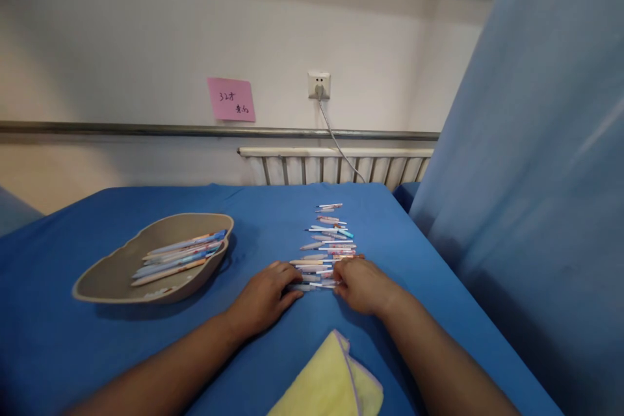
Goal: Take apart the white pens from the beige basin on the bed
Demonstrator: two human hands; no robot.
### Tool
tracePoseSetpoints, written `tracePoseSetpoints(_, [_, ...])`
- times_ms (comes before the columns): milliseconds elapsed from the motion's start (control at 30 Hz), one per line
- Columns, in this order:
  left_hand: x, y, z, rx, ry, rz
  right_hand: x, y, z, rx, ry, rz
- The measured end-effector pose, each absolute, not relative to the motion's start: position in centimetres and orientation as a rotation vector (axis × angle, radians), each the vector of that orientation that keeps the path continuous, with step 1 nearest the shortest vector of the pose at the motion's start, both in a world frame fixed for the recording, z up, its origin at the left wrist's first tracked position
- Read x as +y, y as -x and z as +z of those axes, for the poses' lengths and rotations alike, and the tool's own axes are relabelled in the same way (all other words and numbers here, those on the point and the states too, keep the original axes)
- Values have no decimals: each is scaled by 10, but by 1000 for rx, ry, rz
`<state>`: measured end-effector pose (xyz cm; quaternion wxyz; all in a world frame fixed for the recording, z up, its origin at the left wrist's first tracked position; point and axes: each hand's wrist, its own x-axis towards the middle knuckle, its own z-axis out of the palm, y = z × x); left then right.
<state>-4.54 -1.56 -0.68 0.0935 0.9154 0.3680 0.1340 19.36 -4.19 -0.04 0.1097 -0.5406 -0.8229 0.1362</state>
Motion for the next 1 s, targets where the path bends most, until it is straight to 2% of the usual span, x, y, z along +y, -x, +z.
tracePoseSetpoints(200, [-16, 46, -10, 1115, -2736, 414, -45, -190, 1, -2413, 1654, 443])
tracePoseSetpoints(600, [-12, 43, -9, 1148, -2855, 345, -41, -188, 4, -2433, 1694, 162])
tracePoseSetpoints(1000, [-15, 46, -8, 1120, -2835, 354, -45, -183, 4, -2408, 1566, 284])
